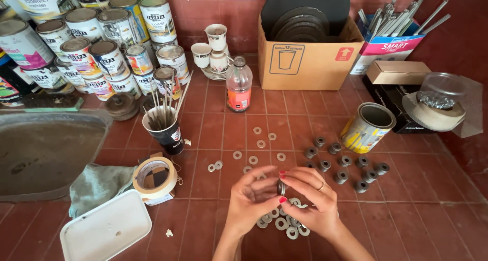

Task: Sorting and arranging metal washers and cylinders on a tiled workbench

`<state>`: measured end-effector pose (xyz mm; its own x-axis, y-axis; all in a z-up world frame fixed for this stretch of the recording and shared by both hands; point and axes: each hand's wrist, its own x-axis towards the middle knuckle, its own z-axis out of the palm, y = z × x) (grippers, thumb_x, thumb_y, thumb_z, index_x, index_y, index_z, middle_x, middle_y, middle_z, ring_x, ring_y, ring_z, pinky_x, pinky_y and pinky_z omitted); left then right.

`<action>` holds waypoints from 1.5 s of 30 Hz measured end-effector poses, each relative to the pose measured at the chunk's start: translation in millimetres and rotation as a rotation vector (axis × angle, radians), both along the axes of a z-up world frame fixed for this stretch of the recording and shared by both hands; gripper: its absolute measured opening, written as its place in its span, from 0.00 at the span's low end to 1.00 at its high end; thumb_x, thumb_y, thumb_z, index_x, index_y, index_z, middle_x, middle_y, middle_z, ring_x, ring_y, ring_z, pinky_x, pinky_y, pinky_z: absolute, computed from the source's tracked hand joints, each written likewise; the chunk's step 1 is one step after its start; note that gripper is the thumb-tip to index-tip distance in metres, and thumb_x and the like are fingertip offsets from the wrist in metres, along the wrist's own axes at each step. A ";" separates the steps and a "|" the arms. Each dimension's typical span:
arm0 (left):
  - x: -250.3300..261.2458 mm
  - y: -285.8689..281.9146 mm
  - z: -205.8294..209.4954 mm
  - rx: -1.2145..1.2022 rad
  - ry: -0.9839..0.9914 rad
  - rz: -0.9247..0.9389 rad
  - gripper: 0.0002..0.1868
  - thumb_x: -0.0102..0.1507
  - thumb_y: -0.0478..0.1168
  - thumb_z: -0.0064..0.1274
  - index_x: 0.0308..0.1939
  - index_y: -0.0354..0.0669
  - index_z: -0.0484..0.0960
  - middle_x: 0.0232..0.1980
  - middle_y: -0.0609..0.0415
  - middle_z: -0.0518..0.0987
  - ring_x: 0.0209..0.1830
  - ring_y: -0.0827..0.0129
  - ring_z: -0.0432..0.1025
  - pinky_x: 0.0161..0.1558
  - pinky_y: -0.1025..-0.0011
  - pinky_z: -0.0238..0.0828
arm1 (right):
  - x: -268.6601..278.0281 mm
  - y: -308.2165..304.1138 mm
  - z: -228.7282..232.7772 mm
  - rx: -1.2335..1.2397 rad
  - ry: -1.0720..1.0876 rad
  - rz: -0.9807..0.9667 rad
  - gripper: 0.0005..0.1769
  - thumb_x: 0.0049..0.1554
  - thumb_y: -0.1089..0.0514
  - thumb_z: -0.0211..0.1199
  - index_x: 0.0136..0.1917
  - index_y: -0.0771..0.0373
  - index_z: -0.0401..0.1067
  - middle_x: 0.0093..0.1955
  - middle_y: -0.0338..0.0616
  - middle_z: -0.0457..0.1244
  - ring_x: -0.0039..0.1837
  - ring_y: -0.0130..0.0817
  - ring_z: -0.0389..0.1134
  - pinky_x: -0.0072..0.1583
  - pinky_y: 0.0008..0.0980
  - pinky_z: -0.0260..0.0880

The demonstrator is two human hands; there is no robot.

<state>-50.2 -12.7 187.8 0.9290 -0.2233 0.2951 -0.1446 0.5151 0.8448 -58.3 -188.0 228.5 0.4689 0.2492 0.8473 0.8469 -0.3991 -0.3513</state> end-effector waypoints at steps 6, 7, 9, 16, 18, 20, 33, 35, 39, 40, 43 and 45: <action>-4.1 -0.6 8.0 0.051 0.011 -0.015 0.39 0.53 0.30 0.71 0.67 0.40 0.74 0.54 0.43 0.87 0.46 0.63 0.84 0.51 0.67 0.85 | -3.1 -3.2 4.0 0.018 0.007 0.023 0.19 0.54 0.59 0.72 0.58 0.65 0.76 0.58 0.46 0.70 0.59 0.44 0.72 0.64 0.42 0.75; -4.0 -0.6 9.7 0.039 -0.013 -0.033 0.39 0.53 0.29 0.70 0.67 0.40 0.73 0.54 0.43 0.86 0.46 0.63 0.84 0.51 0.67 0.85 | -3.9 -3.2 5.6 0.022 0.011 0.027 0.19 0.54 0.59 0.72 0.58 0.66 0.76 0.58 0.46 0.70 0.59 0.44 0.73 0.63 0.41 0.75; -3.0 -3.7 5.7 0.002 0.004 -0.052 0.39 0.54 0.29 0.70 0.68 0.37 0.71 0.53 0.40 0.86 0.46 0.62 0.84 0.49 0.67 0.85 | -3.7 -5.9 -1.6 0.029 0.039 0.029 0.21 0.53 0.59 0.74 0.59 0.64 0.75 0.59 0.45 0.70 0.61 0.45 0.72 0.64 0.42 0.75; -1.7 -2.2 -48.1 0.282 0.074 0.008 0.57 0.53 0.43 0.72 0.78 0.52 0.50 0.71 0.41 0.76 0.69 0.52 0.75 0.64 0.57 0.78 | -9.2 -31.2 -55.8 0.097 0.252 -0.179 0.22 0.47 0.59 0.78 0.55 0.58 0.78 0.55 0.40 0.73 0.59 0.32 0.75 0.65 0.30 0.74; -4.4 7.4 -60.2 0.342 0.177 0.067 0.50 0.53 0.41 0.71 0.75 0.50 0.59 0.66 0.44 0.81 0.65 0.56 0.79 0.63 0.61 0.80 | -6.3 -68.7 -86.9 0.019 0.274 -0.370 0.21 0.49 0.58 0.77 0.56 0.56 0.78 0.54 0.37 0.73 0.56 0.29 0.74 0.61 0.28 0.73; -7.0 16.6 -74.4 0.402 0.281 0.135 0.44 0.53 0.38 0.70 0.72 0.48 0.67 0.61 0.47 0.86 0.61 0.60 0.83 0.62 0.64 0.82 | -5.3 -106.0 -121.8 -0.061 0.294 -0.552 0.20 0.50 0.57 0.75 0.57 0.54 0.78 0.53 0.34 0.73 0.53 0.27 0.74 0.58 0.27 0.73; -29.4 44.0 -89.4 0.368 0.512 0.399 0.19 0.56 0.33 0.67 0.52 0.42 0.86 0.46 0.47 0.93 0.48 0.68 0.87 0.53 0.74 0.83 | -21.9 -211.9 -221.9 -0.471 0.340 -1.205 0.19 0.56 0.50 0.66 0.62 0.48 0.80 0.58 0.32 0.73 0.51 0.33 0.74 0.63 0.36 0.66; -31.3 50.0 -93.6 0.352 0.520 0.417 0.20 0.56 0.34 0.67 0.53 0.42 0.87 0.46 0.46 0.93 0.48 0.67 0.87 0.53 0.74 0.83 | -20.8 -213.3 -223.4 -0.480 0.374 -1.223 0.18 0.57 0.49 0.65 0.61 0.45 0.80 0.58 0.29 0.73 0.50 0.31 0.74 0.64 0.33 0.66; -31.8 60.6 -107.7 0.323 0.513 0.432 0.19 0.56 0.32 0.68 0.52 0.42 0.86 0.45 0.47 0.93 0.46 0.68 0.87 0.51 0.75 0.83 | -20.9 -217.1 -226.0 -0.307 0.652 -1.229 0.23 0.58 0.44 0.64 0.66 0.37 0.78 0.53 0.39 0.74 0.57 0.49 0.71 0.66 0.43 0.68; -31.1 63.0 -110.5 0.312 0.512 0.433 0.19 0.56 0.32 0.68 0.51 0.42 0.87 0.45 0.47 0.93 0.45 0.69 0.87 0.51 0.75 0.83 | -20.3 -217.2 -226.0 -0.293 0.596 -1.185 0.20 0.58 0.45 0.64 0.64 0.41 0.79 0.54 0.33 0.74 0.55 0.39 0.74 0.72 0.37 0.63; -28.1 73.5 -101.5 0.346 0.502 0.397 0.19 0.57 0.33 0.67 0.52 0.40 0.87 0.45 0.48 0.93 0.47 0.69 0.87 0.52 0.74 0.84 | -19.5 -208.4 -215.1 -0.259 0.644 -1.199 0.20 0.57 0.48 0.64 0.63 0.42 0.80 0.59 0.31 0.73 0.57 0.45 0.74 0.67 0.42 0.70; -24.8 82.2 -101.0 0.342 0.490 0.394 0.19 0.56 0.33 0.68 0.52 0.41 0.87 0.45 0.48 0.93 0.47 0.69 0.87 0.51 0.75 0.84 | -17.5 -215.1 -224.3 -0.292 0.571 -1.188 0.20 0.57 0.49 0.64 0.63 0.45 0.79 0.57 0.37 0.73 0.55 0.48 0.74 0.64 0.44 0.71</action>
